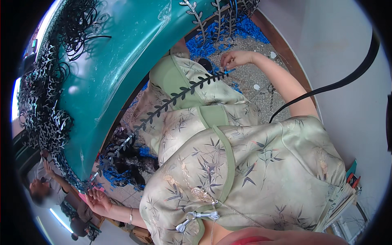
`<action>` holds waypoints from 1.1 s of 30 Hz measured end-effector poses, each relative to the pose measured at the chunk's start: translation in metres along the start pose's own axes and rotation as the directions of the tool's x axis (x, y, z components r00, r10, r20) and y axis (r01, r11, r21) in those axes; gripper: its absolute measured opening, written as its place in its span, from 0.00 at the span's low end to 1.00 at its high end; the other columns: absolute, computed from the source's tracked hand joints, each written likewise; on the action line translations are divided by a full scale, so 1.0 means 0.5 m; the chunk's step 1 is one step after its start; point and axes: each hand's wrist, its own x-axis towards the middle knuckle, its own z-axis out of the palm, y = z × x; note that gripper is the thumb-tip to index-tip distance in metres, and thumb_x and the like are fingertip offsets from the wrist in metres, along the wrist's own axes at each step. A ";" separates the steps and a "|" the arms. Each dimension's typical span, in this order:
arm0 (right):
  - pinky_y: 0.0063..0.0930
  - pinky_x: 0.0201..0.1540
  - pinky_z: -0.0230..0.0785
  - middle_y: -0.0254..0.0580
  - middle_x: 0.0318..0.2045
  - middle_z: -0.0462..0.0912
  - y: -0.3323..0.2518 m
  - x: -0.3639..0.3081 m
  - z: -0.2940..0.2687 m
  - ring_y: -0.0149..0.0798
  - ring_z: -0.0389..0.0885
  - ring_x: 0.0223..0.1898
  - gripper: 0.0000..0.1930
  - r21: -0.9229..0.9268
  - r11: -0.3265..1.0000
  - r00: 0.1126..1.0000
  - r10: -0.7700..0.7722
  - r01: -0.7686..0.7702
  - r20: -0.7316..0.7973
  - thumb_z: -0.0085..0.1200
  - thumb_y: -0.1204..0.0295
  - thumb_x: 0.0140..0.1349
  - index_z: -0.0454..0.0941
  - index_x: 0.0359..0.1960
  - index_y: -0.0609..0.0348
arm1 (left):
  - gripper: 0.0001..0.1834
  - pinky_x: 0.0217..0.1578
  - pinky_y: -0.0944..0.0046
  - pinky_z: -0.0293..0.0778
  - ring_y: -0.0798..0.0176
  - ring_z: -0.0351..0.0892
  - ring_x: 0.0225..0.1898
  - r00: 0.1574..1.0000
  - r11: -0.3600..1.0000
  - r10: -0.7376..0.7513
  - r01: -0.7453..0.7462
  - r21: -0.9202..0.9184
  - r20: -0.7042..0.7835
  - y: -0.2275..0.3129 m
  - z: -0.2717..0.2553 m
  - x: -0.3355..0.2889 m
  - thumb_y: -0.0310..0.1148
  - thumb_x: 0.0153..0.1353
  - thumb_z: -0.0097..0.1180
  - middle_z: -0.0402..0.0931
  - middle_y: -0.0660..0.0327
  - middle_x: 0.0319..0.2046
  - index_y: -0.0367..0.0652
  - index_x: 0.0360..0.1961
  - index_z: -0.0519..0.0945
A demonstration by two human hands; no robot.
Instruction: The person peels the protective backing strip off a patterned ribbon trim and weaves the trim around a coiled headband by hand.
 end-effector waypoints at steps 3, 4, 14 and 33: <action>0.30 0.50 0.66 0.40 0.42 0.77 0.006 -0.027 -0.007 0.36 0.74 0.47 0.08 0.119 0.992 0.982 0.052 -0.031 -0.179 0.56 0.72 0.60 0.82 0.36 0.64 | 0.08 0.23 0.69 0.57 0.66 0.61 0.28 0.995 0.998 0.060 -0.059 0.018 -0.080 -0.002 0.009 -0.003 0.27 0.66 0.46 0.66 0.57 0.29 0.31 0.31 0.69; 0.30 0.50 0.66 0.40 0.42 0.77 0.014 -0.037 -0.006 0.36 0.74 0.47 0.08 0.117 0.993 0.982 0.052 -0.032 -0.179 0.56 0.72 0.60 0.82 0.36 0.64 | 0.08 0.23 0.69 0.57 0.66 0.61 0.28 0.995 0.998 0.060 -0.059 0.017 -0.080 -0.003 0.011 -0.005 0.27 0.66 0.46 0.66 0.57 0.29 0.31 0.31 0.69; 0.38 0.37 0.72 0.46 0.25 0.83 0.190 -0.178 -0.002 0.47 0.82 0.30 0.09 -0.059 0.757 0.468 0.339 -0.651 -0.816 0.59 0.62 0.55 0.86 0.27 0.52 | 0.08 0.21 0.71 0.56 0.68 0.59 0.26 0.988 0.995 0.097 -0.097 0.005 -0.118 -0.007 0.040 0.011 0.25 0.65 0.48 0.64 0.59 0.28 0.32 0.29 0.68; 0.46 0.37 0.73 0.56 0.30 0.82 -0.069 -0.197 -0.094 0.57 0.81 0.32 0.12 0.401 0.853 0.565 0.522 -0.334 -0.639 0.58 0.64 0.52 0.82 0.29 0.61 | 0.09 0.20 0.75 0.65 0.67 0.67 0.20 0.980 0.981 0.065 -0.097 0.165 0.189 -0.188 0.249 0.012 0.23 0.60 0.47 0.76 0.50 0.31 0.25 0.36 0.75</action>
